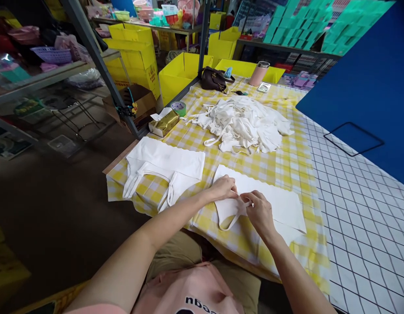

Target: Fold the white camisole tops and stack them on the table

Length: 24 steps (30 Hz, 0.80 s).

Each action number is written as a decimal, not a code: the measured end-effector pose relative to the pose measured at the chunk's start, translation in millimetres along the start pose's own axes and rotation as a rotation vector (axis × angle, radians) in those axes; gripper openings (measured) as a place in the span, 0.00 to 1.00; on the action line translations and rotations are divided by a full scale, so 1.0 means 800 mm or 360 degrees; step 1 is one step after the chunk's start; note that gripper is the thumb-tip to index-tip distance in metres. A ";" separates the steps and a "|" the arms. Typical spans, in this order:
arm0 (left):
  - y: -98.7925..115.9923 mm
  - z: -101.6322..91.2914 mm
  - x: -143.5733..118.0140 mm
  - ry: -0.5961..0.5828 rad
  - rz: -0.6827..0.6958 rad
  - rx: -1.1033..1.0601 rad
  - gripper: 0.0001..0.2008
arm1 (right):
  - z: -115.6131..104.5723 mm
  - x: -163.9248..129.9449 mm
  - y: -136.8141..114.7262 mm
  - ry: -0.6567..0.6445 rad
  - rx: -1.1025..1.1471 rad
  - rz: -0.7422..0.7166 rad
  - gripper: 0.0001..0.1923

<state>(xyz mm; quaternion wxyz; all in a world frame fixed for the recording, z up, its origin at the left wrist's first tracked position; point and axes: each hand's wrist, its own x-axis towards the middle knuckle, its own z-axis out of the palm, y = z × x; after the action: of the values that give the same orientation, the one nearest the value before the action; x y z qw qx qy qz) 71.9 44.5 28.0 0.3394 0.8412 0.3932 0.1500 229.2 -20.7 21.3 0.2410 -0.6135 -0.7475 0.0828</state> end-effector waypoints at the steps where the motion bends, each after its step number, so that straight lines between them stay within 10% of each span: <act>1: -0.001 0.000 0.000 -0.0004 0.0016 0.0003 0.05 | 0.001 -0.001 -0.001 0.0009 -0.0012 0.0026 0.15; 13: -0.010 -0.001 -0.002 -0.0093 0.0073 0.0004 0.07 | -0.028 0.002 -0.013 -0.0015 0.0821 0.0680 0.15; 20: -0.017 -0.009 -0.017 -0.0211 0.0214 0.0061 0.11 | -0.043 -0.044 -0.045 -0.0491 0.1920 0.1028 0.27; 24: -0.022 -0.020 -0.024 -0.0361 0.0266 0.0078 0.16 | -0.041 -0.095 -0.076 -0.0566 0.1953 0.1104 0.26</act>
<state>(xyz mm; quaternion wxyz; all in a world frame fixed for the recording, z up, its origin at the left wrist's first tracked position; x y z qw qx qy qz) 41.3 44.8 27.8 0.3474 0.8906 0.2844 0.0720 201.2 -113.3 55.4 0.3765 -0.5468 -0.3566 0.6574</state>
